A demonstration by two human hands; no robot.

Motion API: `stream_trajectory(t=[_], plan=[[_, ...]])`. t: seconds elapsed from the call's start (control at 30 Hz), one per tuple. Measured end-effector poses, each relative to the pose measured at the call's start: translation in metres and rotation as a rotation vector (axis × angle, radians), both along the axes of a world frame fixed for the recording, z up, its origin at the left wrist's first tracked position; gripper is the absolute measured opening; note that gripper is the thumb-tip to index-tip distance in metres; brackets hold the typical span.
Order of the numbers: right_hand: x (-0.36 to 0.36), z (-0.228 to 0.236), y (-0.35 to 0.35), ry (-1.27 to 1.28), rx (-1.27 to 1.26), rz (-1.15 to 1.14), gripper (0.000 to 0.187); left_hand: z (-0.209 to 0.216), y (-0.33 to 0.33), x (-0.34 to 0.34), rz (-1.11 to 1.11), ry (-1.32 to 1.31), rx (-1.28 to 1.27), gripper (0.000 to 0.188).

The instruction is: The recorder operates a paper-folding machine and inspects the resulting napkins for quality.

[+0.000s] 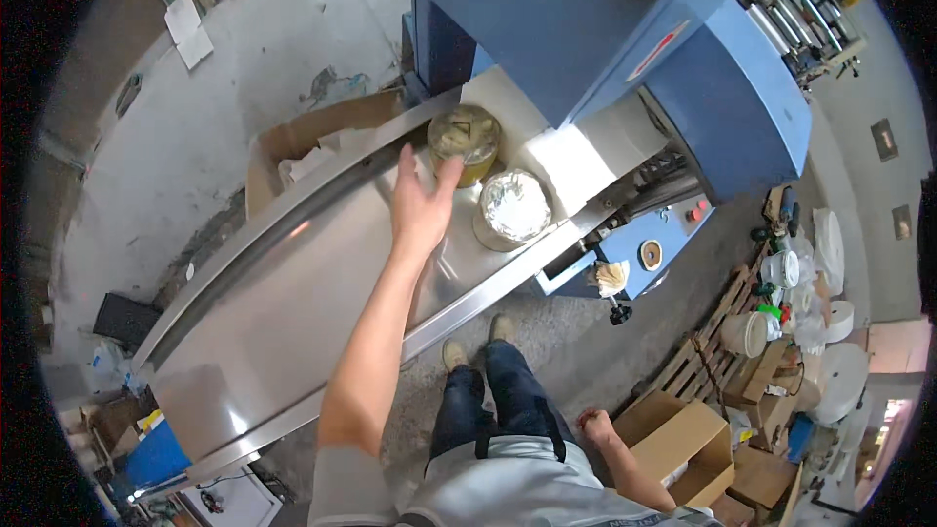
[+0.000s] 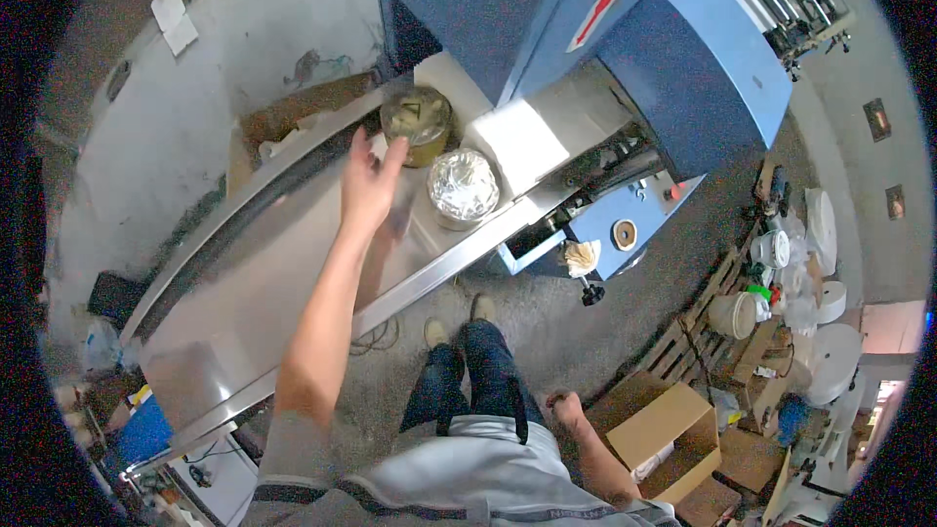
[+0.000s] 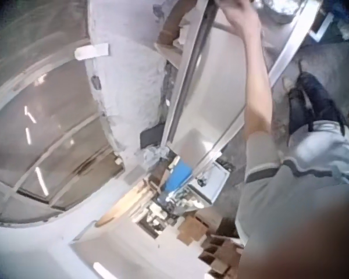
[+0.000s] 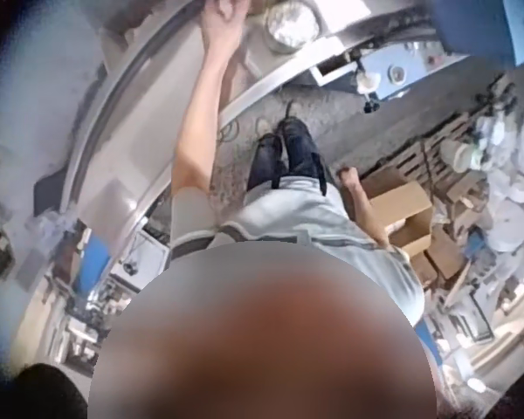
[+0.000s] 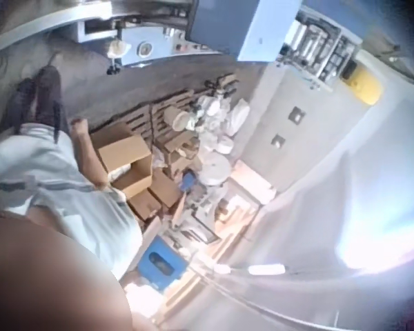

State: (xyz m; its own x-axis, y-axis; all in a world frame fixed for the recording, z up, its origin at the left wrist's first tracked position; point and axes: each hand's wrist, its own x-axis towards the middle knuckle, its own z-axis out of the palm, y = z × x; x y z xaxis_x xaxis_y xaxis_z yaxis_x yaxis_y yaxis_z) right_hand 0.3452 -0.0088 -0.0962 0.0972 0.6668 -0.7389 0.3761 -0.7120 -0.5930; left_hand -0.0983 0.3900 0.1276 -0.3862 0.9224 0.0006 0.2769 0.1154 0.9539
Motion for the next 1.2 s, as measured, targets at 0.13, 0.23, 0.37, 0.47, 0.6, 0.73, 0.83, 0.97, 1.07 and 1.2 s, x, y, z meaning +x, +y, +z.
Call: stream_trajectory(t=[0.13,0.23,0.37,0.47,0.6,0.73,0.83,0.97,1.07,1.2], plan=[[0.008,0.001,0.017,0.064,-0.031,-0.137,0.026,-0.004,0.016,0.013,-0.042,0.047,0.045,0.086],[0.013,0.006,0.028,0.071,-0.026,-0.077,0.024,-0.011,0.020,0.011,-0.031,0.150,0.102,0.082],[0.004,0.014,0.036,-0.049,-0.078,-0.033,0.020,-0.014,0.027,-0.004,-0.064,0.050,0.183,0.073],[-0.004,0.019,0.038,-0.015,-0.114,-0.035,0.019,-0.017,0.030,-0.014,-0.084,0.047,0.183,0.071],[0.000,0.008,0.031,-0.029,-0.155,0.002,0.018,0.003,0.016,0.000,0.040,0.250,0.217,0.063],[-0.002,0.007,0.027,-0.055,-0.107,-0.006,0.019,0.014,-0.030,0.027,0.006,0.264,0.124,0.055],[0.000,0.006,0.027,-0.056,-0.114,-0.006,0.020,0.005,-0.050,0.048,-0.233,-0.055,-0.087,0.058],[0.004,-0.002,0.025,-0.044,-0.115,0.038,0.023,0.001,-0.053,0.055,-0.203,0.191,-0.002,0.059],[0.003,-0.006,0.028,-0.042,-0.109,0.056,0.024,-0.001,-0.051,0.052,-0.217,0.051,-0.034,0.060],[0.014,-0.013,0.030,-0.019,-0.138,0.064,0.023,0.002,-0.053,0.054,-0.241,-0.022,-0.055,0.061]])
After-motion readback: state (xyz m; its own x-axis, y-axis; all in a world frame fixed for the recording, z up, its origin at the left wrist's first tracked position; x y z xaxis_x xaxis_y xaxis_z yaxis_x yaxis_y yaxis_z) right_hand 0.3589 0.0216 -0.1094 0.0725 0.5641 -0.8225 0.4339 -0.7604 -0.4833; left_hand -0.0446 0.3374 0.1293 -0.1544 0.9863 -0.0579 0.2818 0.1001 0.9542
